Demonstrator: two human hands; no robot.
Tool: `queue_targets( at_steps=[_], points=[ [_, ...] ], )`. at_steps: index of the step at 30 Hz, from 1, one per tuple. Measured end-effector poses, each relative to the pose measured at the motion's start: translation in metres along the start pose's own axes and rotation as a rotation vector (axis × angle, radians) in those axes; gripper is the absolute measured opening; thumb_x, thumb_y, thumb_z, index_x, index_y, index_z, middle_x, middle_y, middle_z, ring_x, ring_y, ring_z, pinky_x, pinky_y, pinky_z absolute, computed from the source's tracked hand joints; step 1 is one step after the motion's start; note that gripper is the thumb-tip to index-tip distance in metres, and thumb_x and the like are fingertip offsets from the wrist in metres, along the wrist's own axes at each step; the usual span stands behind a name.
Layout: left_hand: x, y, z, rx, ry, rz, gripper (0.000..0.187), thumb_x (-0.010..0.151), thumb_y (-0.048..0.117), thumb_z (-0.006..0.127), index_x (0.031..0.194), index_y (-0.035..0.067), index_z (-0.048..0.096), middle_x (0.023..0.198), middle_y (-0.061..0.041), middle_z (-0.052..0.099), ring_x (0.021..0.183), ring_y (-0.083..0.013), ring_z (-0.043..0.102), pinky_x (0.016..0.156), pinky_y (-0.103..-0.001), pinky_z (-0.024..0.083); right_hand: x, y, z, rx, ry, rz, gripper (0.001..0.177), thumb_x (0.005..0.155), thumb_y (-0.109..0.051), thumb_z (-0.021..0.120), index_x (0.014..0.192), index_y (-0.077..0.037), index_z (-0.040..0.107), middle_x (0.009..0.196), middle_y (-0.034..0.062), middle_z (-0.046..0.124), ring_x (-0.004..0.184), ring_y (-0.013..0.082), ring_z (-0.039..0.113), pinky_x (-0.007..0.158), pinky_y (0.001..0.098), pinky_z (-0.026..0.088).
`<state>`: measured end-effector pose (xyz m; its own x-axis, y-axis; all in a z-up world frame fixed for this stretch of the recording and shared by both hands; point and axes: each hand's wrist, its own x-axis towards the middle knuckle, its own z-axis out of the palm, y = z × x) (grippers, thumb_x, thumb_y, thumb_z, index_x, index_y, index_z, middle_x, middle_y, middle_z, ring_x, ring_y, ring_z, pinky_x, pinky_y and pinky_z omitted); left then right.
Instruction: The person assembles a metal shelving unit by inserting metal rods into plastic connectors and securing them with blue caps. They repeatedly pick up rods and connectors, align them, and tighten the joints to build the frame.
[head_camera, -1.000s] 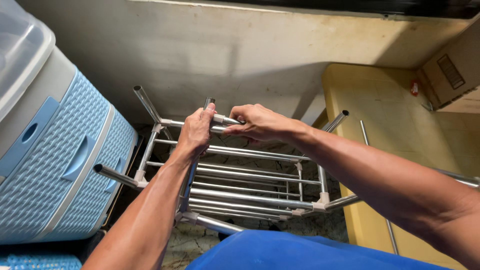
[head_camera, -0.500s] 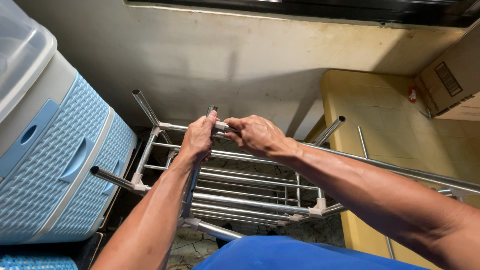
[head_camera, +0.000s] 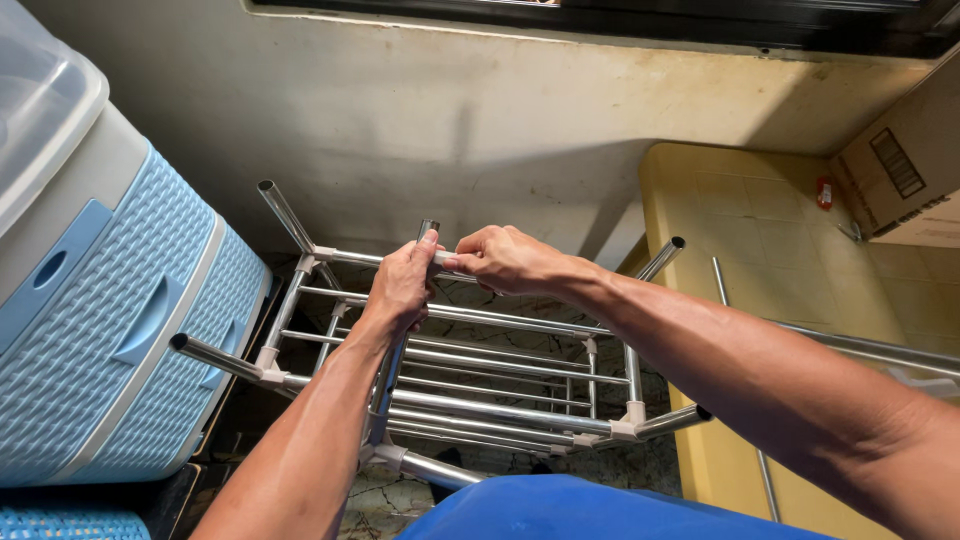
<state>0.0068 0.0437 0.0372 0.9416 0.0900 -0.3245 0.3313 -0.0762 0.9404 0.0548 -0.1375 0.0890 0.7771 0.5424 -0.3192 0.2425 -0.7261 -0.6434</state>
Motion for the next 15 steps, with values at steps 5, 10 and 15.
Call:
queue_targets(
  at_steps=[5, 10, 15],
  points=[
    [0.0, 0.002, 0.004, 0.081, 0.035, 0.025, 0.057, 0.099, 0.06, 0.046, 0.104, 0.008, 0.067, 0.054, -0.001, 0.046, 0.035, -0.0128, 0.043, 0.031, -0.031, 0.034, -0.008, 0.003, -0.003, 0.064, -0.056, 0.105, 0.057, 0.097, -0.061, 0.051, 0.099, -0.009, 0.074, 0.059, 0.0016, 0.053, 0.052, 0.014, 0.051, 0.048, 0.0382, 0.04],
    [-0.008, 0.015, -0.052, 0.032, 0.033, -0.089, 0.062, 0.103, 0.064, 0.035, 0.105, 0.011, 0.068, 0.055, 0.001, 0.036, 0.038, -0.0093, 0.03, 0.033, -0.028, 0.028, -0.041, 0.052, -0.017, 0.138, -0.157, 0.231, 0.055, 0.095, -0.06, 0.054, 0.104, -0.011, 0.076, 0.052, -0.002, 0.043, 0.042, 0.0113, 0.035, 0.039, 0.033, 0.027],
    [0.007, 0.015, -0.048, -0.03, 0.047, -0.11, 0.054, 0.099, 0.062, 0.042, 0.108, 0.015, 0.066, 0.055, 0.001, 0.036, 0.037, -0.0103, 0.03, 0.034, -0.028, 0.029, -0.048, 0.069, -0.038, 0.119, -0.085, 0.199, 0.06, 0.099, -0.061, 0.047, 0.107, -0.006, 0.07, 0.053, -0.0011, 0.043, 0.043, 0.0132, 0.04, 0.04, 0.0339, 0.033]
  ],
)
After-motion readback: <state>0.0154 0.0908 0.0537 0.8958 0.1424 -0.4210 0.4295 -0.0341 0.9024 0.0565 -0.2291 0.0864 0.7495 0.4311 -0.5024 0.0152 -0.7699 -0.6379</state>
